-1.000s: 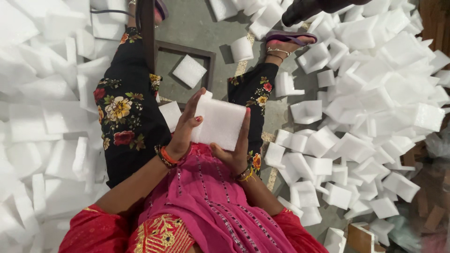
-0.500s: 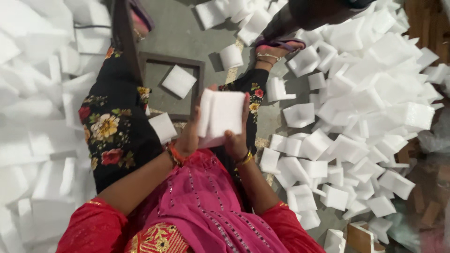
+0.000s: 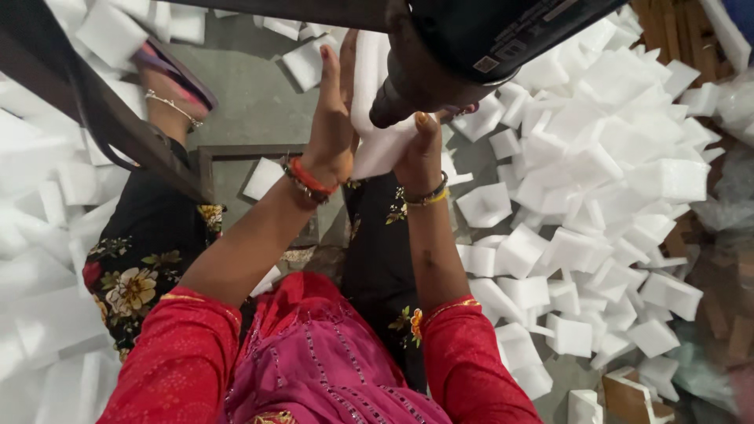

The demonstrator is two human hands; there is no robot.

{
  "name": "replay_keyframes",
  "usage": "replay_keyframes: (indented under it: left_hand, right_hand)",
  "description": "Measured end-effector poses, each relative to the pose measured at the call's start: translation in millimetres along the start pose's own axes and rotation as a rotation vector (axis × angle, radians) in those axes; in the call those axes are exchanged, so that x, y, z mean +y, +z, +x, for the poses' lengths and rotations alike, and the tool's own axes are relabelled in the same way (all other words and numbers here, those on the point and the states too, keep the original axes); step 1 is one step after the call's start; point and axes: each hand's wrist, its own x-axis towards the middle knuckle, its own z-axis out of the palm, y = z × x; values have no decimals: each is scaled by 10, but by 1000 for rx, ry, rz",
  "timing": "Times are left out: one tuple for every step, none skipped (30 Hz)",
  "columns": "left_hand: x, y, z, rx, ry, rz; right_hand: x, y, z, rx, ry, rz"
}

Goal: The person sits on the floor and repeatedly uses a manual guillotine-style cutter to slice white foam blocks into smaller pieces. They pick up foam blocks from a pile, position them under the cutter, press down the lever to cut, and then place the cut pieces aside.

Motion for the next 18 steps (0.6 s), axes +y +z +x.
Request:
replay_keyframes:
  left_hand:
    - [20,34,-59,20,-23,-31]
    - [45,62,-148,-11,52,177]
    - [65,87,-283,-44,125,385]
    - [68,115,-436,-68,197,589]
    - [58,142,-560,-61,180,597]
    - [40,178,-681,-54,162,604]
    - [29,216,-814,-47,145,610]
    - [45,245,-960,-40,172,700]
    - [79,273,-1129,-32,198,791]
    - [114,301,-1285,-30,223,879]
    - [152,325,-1430,-28,246,994]
    - [198,340,-1571,-29,269,1109]
    - [231,353,-1705,-30,292,1225]
    - [242,359,-1823,-11,282,1261]
    - [239,358,-1932,7,272,1296]
    - [225,355,-2037,29,258,1332]
    - [209,339,-2132,36,252,1352]
    - [178,317,-2217,47,250,1372]
  right_hand:
    - [-48,99,-71,2,-15,-23]
    - [-95,210,-154,-15,-35,-30]
    - [-139,322,-275,-33,-55,-36]
    - [-179,425,-415,-52,-65,-45]
    - [-206,520,-539,-37,-79,-65]
    - [-231,602,-666,-21,-91,-87]
    - [-252,674,-803,-6,-104,-110]
    - [-270,732,-942,10,-140,-246]
    - [-297,773,-1087,24,-175,-383]
    - [-327,799,-1238,43,-214,-520]
    - [-366,814,-1395,28,-186,-595]
    - [-406,827,-1553,15,-160,-668]
    - [-430,840,-1701,1,-133,-742]
    - [-428,847,-1818,-17,-103,-747]
    - [-418,850,-1924,-35,-74,-752]
    - [-414,854,-2029,-53,-40,-756]
    - [-405,859,-2127,-72,-40,-801]
    - [-397,859,-2202,-97,-41,-848]
